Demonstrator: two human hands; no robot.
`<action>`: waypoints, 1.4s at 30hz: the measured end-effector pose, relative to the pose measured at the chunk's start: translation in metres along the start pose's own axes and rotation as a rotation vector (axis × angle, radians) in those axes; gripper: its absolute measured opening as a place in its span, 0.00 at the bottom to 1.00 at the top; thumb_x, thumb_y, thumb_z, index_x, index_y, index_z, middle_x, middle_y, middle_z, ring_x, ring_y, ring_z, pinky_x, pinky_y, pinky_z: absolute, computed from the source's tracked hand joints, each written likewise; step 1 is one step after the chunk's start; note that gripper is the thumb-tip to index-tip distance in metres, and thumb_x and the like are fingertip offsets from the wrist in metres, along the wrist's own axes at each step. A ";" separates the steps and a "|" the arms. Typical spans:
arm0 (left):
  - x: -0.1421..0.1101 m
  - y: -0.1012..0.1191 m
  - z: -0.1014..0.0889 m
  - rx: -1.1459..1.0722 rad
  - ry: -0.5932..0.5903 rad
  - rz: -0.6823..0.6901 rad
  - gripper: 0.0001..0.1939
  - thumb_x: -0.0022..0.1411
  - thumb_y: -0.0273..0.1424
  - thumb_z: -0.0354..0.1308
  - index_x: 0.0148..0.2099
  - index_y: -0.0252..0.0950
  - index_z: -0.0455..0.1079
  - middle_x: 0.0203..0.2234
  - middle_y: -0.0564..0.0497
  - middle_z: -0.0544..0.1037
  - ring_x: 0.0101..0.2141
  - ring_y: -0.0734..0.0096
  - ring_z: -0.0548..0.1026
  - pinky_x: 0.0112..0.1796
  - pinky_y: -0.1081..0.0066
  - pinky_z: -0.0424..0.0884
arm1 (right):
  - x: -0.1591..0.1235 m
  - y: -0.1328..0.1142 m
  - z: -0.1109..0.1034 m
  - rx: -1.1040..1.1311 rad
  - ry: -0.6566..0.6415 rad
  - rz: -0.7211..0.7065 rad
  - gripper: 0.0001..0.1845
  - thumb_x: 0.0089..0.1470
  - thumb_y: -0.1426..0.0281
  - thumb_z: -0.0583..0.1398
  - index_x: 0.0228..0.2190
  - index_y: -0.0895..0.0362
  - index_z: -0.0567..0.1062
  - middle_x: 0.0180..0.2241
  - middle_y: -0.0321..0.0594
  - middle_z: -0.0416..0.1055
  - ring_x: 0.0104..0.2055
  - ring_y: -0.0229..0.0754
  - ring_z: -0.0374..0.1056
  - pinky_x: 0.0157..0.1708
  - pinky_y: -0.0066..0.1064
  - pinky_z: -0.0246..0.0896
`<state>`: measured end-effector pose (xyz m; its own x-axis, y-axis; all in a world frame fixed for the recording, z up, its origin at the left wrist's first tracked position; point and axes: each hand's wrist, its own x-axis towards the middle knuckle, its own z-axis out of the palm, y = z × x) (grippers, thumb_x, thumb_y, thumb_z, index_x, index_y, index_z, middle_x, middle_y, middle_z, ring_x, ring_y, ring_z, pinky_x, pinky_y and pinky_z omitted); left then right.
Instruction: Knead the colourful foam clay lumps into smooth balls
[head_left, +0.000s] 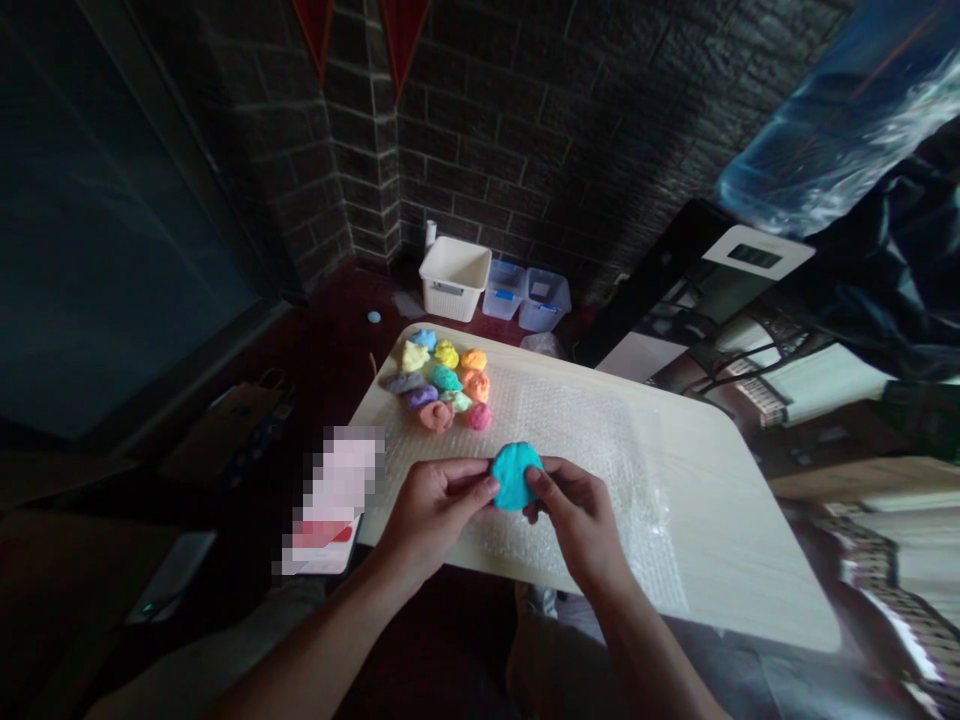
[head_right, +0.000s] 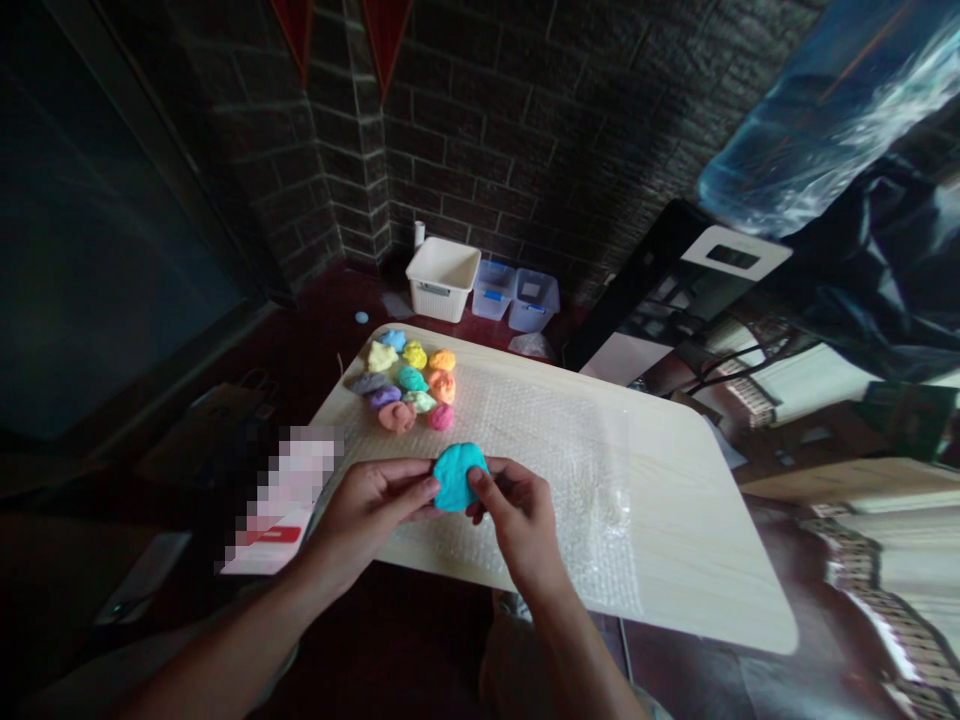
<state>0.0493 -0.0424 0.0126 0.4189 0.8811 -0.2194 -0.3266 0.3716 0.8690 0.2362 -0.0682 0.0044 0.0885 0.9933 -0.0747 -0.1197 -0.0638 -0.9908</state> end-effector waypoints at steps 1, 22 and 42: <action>0.000 -0.001 -0.001 0.020 -0.002 0.016 0.20 0.60 0.41 0.72 0.49 0.33 0.84 0.41 0.42 0.87 0.41 0.54 0.85 0.48 0.56 0.81 | 0.000 0.000 0.001 -0.019 0.004 0.000 0.14 0.58 0.59 0.71 0.36 0.58 0.84 0.26 0.38 0.76 0.24 0.36 0.69 0.25 0.28 0.65; 0.000 -0.009 -0.002 0.029 0.117 0.140 0.18 0.64 0.39 0.69 0.55 0.43 0.77 0.44 0.47 0.81 0.45 0.60 0.78 0.45 0.65 0.74 | -0.018 -0.014 0.010 -0.572 -0.142 -0.566 0.30 0.64 0.74 0.65 0.64 0.46 0.71 0.36 0.38 0.77 0.34 0.41 0.73 0.36 0.36 0.73; -0.012 -0.009 0.009 0.068 -0.039 -0.022 0.20 0.59 0.30 0.69 0.54 0.37 0.75 0.42 0.47 0.81 0.43 0.62 0.77 0.42 0.66 0.72 | -0.017 -0.014 0.015 -0.630 -0.364 -0.374 0.50 0.46 0.67 0.78 0.66 0.48 0.66 0.66 0.50 0.62 0.68 0.59 0.61 0.66 0.53 0.63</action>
<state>0.0546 -0.0586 0.0112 0.4584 0.8605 -0.2223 -0.2596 0.3689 0.8925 0.2218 -0.0831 0.0207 -0.3269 0.9218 0.2081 0.4416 0.3437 -0.8288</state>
